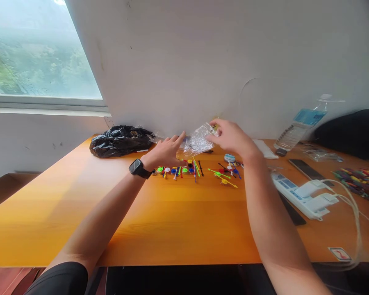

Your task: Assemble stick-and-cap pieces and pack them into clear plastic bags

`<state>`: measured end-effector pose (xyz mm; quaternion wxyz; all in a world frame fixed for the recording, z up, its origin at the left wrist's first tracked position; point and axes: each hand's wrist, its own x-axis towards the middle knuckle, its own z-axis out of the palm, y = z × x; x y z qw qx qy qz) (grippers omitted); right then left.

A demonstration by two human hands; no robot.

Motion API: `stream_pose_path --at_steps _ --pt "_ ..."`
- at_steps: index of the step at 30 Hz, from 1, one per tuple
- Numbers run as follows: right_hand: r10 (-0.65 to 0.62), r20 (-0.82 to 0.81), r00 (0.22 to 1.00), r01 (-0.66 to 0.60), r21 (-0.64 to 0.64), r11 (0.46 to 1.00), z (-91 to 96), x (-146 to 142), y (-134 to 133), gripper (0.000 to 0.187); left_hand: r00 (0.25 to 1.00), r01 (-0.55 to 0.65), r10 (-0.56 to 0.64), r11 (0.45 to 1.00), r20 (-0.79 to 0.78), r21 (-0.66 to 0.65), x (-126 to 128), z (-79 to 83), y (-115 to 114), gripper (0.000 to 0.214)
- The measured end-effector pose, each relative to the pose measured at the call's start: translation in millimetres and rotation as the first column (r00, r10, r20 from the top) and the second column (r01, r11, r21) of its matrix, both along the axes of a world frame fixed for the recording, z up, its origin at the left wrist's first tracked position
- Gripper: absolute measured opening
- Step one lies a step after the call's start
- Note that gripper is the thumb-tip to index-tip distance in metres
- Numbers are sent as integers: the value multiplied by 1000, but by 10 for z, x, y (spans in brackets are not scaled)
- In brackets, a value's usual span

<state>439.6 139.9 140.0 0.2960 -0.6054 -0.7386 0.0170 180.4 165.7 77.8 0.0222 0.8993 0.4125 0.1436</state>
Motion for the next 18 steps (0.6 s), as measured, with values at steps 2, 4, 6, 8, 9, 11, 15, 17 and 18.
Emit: stream_pose_path --at_steps 2,4,6,8,9,11,15,17,18 --pt "16 -10 1000 -16 34 999 1 -1 -8 44 1000 -5 5 1000 -2 -4 -6 -1 5 121" --pt "23 -21 1000 -22 52 998 2 -1 -19 42 1000 -9 9 1000 -2 -7 -6 1 3 120" --pt "20 -27 999 -18 82 996 5 -6 -29 40 1000 -7 7 1000 2 -12 -1 6 -3 120" --pt "29 -31 999 -26 114 993 18 -22 -44 38 1000 -3 3 1000 10 -27 4 12 -3 122" --pt "41 -35 999 -36 126 991 29 -38 -58 36 1000 0 1 999 16 -42 5 14 0 123" --pt "77 -57 995 -69 140 988 64 -83 -100 33 999 19 -16 996 40 -91 0 18 15 125" --pt "171 -175 970 -146 149 978 154 -199 -219 49 982 152 -122 965 146 -212 -41 40 48 120" --pt "198 -231 952 -169 142 975 187 -242 -266 58 969 206 -160 944 190 -258 -71 69 46 114" --pt "207 -250 946 -177 135 975 197 -255 -280 59 963 226 -172 934 207 -278 -86 88 38 111"
